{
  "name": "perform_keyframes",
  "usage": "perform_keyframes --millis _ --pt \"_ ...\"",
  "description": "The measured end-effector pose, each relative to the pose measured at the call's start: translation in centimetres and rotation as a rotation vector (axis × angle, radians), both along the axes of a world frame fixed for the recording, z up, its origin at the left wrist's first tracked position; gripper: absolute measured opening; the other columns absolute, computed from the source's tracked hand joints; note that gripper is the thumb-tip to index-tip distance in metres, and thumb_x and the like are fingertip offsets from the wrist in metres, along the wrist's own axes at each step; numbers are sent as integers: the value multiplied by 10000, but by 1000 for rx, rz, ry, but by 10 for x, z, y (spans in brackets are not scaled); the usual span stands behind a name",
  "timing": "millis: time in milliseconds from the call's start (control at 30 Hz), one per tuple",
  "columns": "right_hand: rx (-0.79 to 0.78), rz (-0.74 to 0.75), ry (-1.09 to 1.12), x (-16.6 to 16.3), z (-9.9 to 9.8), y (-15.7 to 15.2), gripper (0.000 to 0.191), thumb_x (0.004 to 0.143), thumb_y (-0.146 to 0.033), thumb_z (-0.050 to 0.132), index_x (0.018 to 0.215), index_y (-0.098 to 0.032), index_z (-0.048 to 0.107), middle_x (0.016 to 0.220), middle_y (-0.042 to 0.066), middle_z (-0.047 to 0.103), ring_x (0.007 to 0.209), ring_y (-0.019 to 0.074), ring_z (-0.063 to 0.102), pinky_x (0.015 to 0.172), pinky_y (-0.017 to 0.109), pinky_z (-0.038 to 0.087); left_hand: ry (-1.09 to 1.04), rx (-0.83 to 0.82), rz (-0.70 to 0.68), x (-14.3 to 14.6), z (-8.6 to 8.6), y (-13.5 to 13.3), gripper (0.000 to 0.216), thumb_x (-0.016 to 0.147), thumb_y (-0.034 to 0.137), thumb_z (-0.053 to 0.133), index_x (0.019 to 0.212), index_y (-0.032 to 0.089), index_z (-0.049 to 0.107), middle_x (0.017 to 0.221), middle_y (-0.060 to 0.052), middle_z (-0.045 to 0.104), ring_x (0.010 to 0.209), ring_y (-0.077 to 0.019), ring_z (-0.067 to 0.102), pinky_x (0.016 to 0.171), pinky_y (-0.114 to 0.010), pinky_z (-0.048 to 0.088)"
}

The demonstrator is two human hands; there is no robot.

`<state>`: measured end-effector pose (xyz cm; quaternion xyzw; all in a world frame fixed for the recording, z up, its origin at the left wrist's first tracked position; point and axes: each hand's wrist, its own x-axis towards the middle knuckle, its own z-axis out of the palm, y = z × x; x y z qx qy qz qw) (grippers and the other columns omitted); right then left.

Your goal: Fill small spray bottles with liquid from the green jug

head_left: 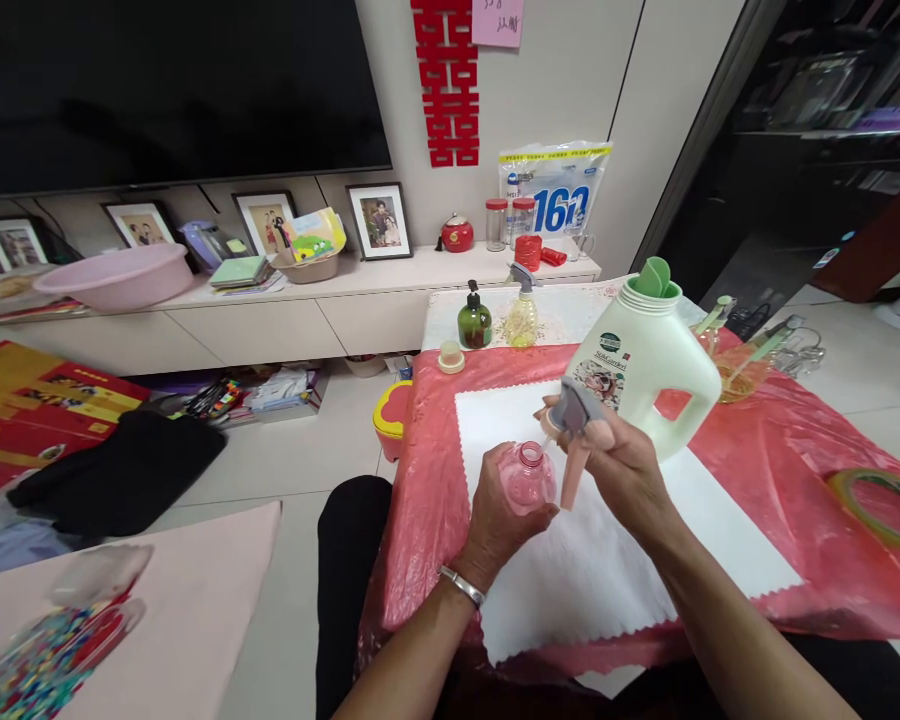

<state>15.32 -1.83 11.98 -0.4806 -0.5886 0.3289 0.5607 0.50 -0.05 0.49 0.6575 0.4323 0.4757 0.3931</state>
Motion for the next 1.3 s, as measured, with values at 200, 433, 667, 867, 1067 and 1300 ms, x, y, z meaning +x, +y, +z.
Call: perform_keyframes --millis 200,433,667,867,1067,1300 --pt "-41 48 -122 -3 -17 -2 442 925 -597 586 1111 -210 691 1071 69 678 974 190 653 862 311 547 34 70 73 7 0 0 836 570 285 810 1276 208 370 1218 -144 577 1124 -334 635 979 -522 546" --pt "-72 89 -219 1 -24 0 405 968 -558 538 1139 -215 669 1067 69 668 1035 192 623 925 323 516 35 91 65 7 0 1 810 566 240 766 1273 194 374 1191 -140 583 1058 -311 653 908 -490 583" --pt "-62 139 -303 1 -19 1 257 983 -439 563 1099 -242 680 1194 37 631 1033 163 612 899 275 491 23 30 17 4 -1 2 896 517 245 829 1278 206 358 1230 -138 562 1103 -327 634 957 -521 569" --pt "-45 132 -320 0 -21 2 253 1001 -413 530 1116 -237 672 1190 40 631 1051 158 604 900 271 484 15 21 35 6 -3 1 901 502 199 826 1277 207 366 1244 -141 551 1141 -341 617 994 -534 549" --pt "-23 88 -322 0 -25 0 240 984 -411 559 1070 -221 678 1137 44 641 1031 164 601 891 279 478 -12 -7 -24 2 -7 1 929 510 226 862 1292 204 362 1278 -150 542 1176 -352 597 1027 -557 514" --pt "-25 72 -336 -3 -22 -2 200 964 -390 596 1054 -235 684 1098 26 636 995 149 582 869 267 451 -10 26 -57 0 -13 3 978 529 342 910 1319 192 352 1315 -169 527 1223 -360 574 1061 -560 483"
